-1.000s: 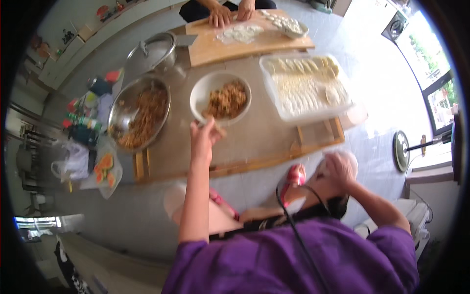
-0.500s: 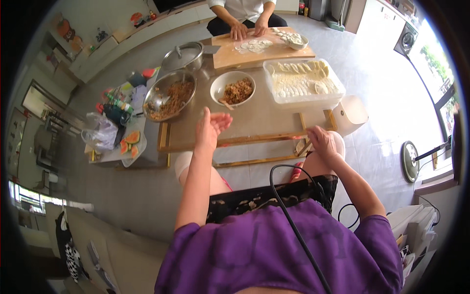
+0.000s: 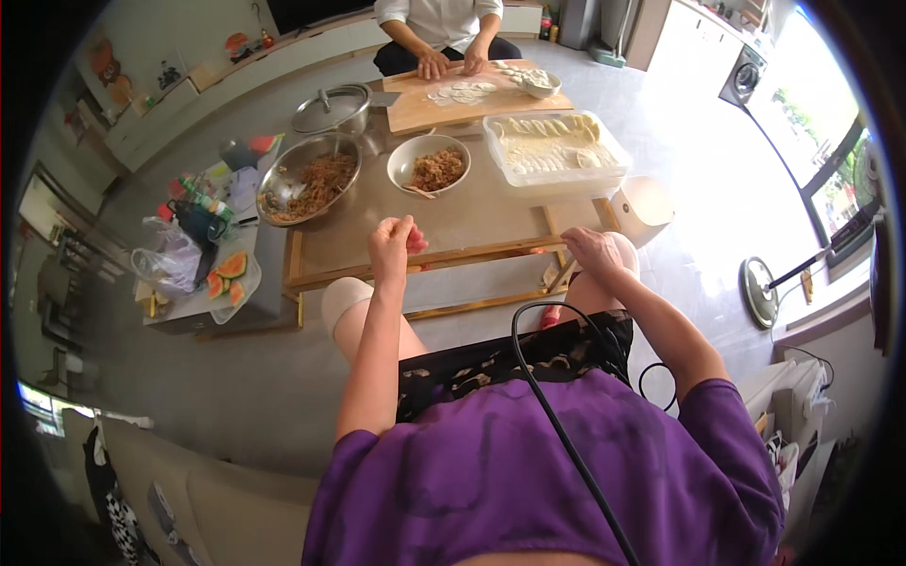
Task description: The person carries a metal bowl to the living room table, mixes meat filling in the bowl, transfers some into a small bowl with a spoon, and then fills and folds dough wrappers into dumplings.
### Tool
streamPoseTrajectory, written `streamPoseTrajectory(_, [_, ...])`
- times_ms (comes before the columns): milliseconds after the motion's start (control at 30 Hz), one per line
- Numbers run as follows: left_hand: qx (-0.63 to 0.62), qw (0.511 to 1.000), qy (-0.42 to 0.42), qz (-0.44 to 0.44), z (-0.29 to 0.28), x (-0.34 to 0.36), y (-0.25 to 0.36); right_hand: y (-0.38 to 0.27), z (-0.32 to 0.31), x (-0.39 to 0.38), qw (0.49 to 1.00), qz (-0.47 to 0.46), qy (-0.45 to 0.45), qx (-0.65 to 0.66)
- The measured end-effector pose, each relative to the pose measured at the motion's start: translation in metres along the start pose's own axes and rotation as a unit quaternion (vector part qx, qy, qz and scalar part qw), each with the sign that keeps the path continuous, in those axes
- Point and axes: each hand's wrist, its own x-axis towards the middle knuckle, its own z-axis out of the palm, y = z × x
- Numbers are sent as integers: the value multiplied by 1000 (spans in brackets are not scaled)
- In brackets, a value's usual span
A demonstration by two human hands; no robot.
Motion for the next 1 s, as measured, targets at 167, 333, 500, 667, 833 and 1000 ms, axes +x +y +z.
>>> streamPoseTrajectory(167, [95,992,79,-1,-4,-8,-31,-13,-11,2,998,25,-43,-33])
streamPoseTrajectory(333, [61,995,50,-57,-15,-10,-62,-57,-10,36,997,39,-64,-12])
streamPoseTrajectory(500, [-67,997,-35,-22,20,-20,-48,-104,29,80,992,-51,-37,111])
streamPoseTrajectory(667, [-230,954,-108,-159,46,-1,-19,-154,54,107,962,-195,-34,188])
streamPoseTrajectory(833, [-297,940,-96,-140,70,15,-8,-122,40,126,967,-256,1,-5])
streamPoseTrajectory(1000, [47,987,-154,-5,86,33,-17,-56,3,182,986,-143,70,-43])
